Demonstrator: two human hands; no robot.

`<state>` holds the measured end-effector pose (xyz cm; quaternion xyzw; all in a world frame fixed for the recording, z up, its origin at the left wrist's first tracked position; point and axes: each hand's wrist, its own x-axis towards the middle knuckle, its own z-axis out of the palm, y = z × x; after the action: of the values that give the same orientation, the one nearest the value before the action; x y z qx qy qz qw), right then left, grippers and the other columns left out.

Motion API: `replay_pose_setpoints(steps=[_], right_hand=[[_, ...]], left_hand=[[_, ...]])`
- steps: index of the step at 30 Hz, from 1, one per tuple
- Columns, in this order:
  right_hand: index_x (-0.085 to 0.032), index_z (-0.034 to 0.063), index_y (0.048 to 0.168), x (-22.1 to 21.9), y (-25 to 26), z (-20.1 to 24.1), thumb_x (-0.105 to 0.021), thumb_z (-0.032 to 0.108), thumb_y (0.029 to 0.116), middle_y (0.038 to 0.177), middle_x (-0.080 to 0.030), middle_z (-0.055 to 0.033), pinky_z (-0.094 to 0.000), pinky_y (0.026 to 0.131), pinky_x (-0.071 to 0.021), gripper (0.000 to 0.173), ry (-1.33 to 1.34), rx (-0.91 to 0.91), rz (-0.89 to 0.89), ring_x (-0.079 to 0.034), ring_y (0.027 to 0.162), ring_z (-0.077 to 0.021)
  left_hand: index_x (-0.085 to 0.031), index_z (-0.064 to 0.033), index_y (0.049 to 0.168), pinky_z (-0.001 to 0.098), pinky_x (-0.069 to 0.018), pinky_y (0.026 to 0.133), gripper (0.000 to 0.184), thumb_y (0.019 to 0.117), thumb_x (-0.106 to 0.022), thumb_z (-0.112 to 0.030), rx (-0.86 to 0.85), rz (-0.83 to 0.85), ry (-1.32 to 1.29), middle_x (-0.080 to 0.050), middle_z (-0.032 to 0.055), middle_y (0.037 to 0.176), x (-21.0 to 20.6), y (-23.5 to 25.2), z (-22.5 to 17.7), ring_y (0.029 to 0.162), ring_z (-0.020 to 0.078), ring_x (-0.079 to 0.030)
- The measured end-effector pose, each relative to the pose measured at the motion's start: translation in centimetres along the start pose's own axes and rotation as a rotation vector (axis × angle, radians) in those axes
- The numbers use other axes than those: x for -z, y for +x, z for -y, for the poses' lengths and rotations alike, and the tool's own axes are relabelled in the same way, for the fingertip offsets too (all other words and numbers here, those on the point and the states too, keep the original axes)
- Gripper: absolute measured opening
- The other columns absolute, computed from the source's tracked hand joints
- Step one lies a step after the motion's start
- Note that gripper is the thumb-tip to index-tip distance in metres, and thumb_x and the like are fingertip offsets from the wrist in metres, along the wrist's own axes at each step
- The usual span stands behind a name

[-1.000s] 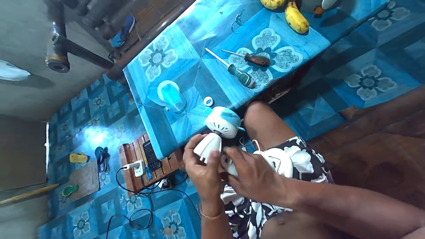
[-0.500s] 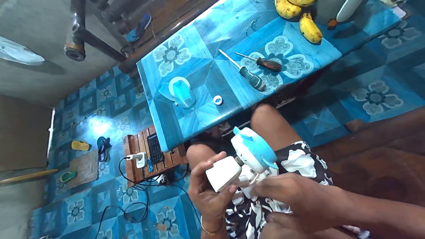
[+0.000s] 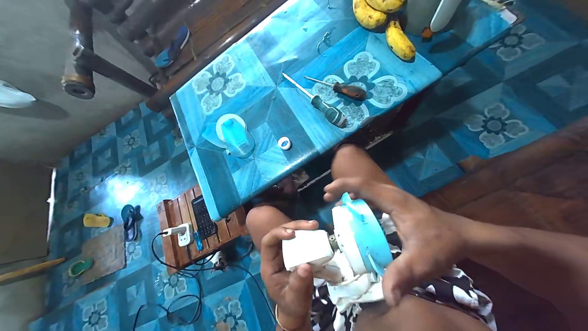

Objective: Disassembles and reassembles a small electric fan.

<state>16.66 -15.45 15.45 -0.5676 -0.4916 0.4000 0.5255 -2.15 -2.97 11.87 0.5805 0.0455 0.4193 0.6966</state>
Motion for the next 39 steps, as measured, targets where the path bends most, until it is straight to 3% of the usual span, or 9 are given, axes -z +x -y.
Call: replay_pose_setpoints(steps=[4, 8, 16, 23, 26, 28, 30, 34, 39], right_hand=[[-0.06, 0.014, 0.134, -0.5, 0.3, 0.1, -0.089, 0.056, 0.0598, 0.12, -0.063, 0.0026, -0.019, 0.088, -0.0561, 0.09, 0.071, -0.098, 0.079, -0.062, 0.106, 0.0019], [-0.063, 0.0152, 0.117, -1.0, -0.7, -0.6, -0.086, 0.052, 0.0634, 0.111, -0.059, 0.0045, -0.0167, 0.08, -0.0551, 0.069, 0.064, -0.092, 0.023, -0.06, 0.099, 0.0027], [-0.061, 0.0047, 0.117, -1.1, -1.8, -2.3, -0.085, 0.047, 0.0661, 0.116, -0.061, -0.0049, -0.019, 0.091, -0.0522, 0.07, 0.062, 0.088, -0.066, -0.058, 0.111, -0.0055], [-0.06, 0.005, 0.115, -0.5, -1.9, -3.2, -0.084, 0.046, 0.0652, 0.117, -0.059, -0.0123, -0.0171, 0.086, -0.0516, 0.069, -0.101, 0.28, -0.136, -0.059, 0.106, -0.0085], [-0.056, 0.0129, 0.119, -0.1, -2.1, -3.7, -0.079, 0.048, 0.0735, 0.123, -0.057, -0.0183, -0.0238, 0.076, -0.054, 0.062, -0.337, 0.422, -0.156, -0.062, 0.102, -0.0181], [-0.053, 0.0151, 0.121, 0.3, -2.2, -4.0, -0.075, 0.047, 0.0819, 0.124, -0.055, -0.0186, -0.0257, 0.083, -0.0523, 0.055, -0.434, 0.491, -0.149, -0.059, 0.107, -0.0223], [-0.056, 0.0126, 0.119, 0.4, -2.2, -3.9, -0.078, 0.047, 0.0759, 0.123, -0.058, -0.0166, -0.0242, 0.08, -0.0536, 0.06, -0.314, 0.398, -0.152, -0.061, 0.105, -0.018], [-0.059, 0.0033, 0.12, 0.9, -1.6, -3.4, -0.086, 0.041, 0.0629, 0.118, -0.061, -0.0076, -0.0191, 0.091, -0.0522, 0.074, 0.021, 0.061, -0.097, -0.058, 0.111, -0.0065], [-0.054, 0.0023, 0.128, 1.5, -0.5, -4.5, -0.089, 0.033, 0.064, 0.131, -0.055, -0.013, -0.0237, 0.099, -0.0527, 0.079, -0.021, 0.225, -0.092, -0.056, 0.123, -0.0124]], left_hand=[[-0.068, -0.0218, 0.125, 0.0273, -0.0529, 0.098, 0.029, 0.102, -0.06, -0.037, -0.02, 0.015, 0.074, -0.07, -0.0009, 0.119, 0.1, -0.3, 1.0, 0.113, 0.0122, -0.065], [-0.07, -0.0201, 0.114, 0.0271, -0.0547, 0.094, 0.025, 0.1028, -0.058, -0.039, 0.003, 0.014, 0.065, -0.071, -0.0007, 0.114, 0.1, -0.4, 1.7, 0.11, 0.0129, -0.066], [-0.07, -0.0195, 0.114, 0.0247, -0.0548, 0.094, 0.027, 0.1027, -0.057, -0.04, 0.053, 0.043, 0.059, -0.072, -0.0014, 0.114, -0.4, -0.3, 2.3, 0.11, 0.0109, -0.067], [-0.07, -0.0178, 0.115, 0.0255, -0.055, 0.094, 0.027, 0.1029, -0.058, -0.039, 0.083, 0.069, 0.035, -0.072, 0.0002, 0.114, -0.8, 0.5, 3.0, 0.11, 0.0126, -0.067], [-0.07, -0.0178, 0.115, 0.0253, -0.0546, 0.095, 0.027, 0.1036, -0.057, -0.038, 0.099, 0.08, 0.029, -0.071, -0.0003, 0.114, -0.9, 0.7, 3.3, 0.111, 0.0122, -0.067], [-0.07, -0.0178, 0.115, 0.0252, -0.0548, 0.094, 0.027, 0.1036, -0.057, -0.038, 0.102, 0.085, 0.034, -0.072, -0.0005, 0.114, -0.9, 0.8, 3.5, 0.11, 0.0118, -0.067], [-0.07, -0.0181, 0.114, 0.0249, -0.0551, 0.093, 0.028, 0.1033, -0.056, -0.04, 0.098, 0.085, 0.046, -0.072, -0.001, 0.113, -1.1, 1.1, 3.7, 0.109, 0.0116, -0.067], [-0.069, -0.0204, 0.115, 0.0246, -0.0547, 0.094, 0.026, 0.1034, -0.056, -0.041, 0.136, 0.138, 0.08, -0.071, -0.0022, 0.115, -0.7, 1.9, 3.7, 0.11, 0.0108, -0.066], [-0.066, -0.0209, 0.111, 0.0305, -0.0568, 0.096, 0.031, 0.091, -0.075, -0.043, 0.232, 0.383, 0.37, -0.068, -0.0007, 0.124, 0.9, 5.1, 1.9, 0.116, 0.0137, -0.066]])
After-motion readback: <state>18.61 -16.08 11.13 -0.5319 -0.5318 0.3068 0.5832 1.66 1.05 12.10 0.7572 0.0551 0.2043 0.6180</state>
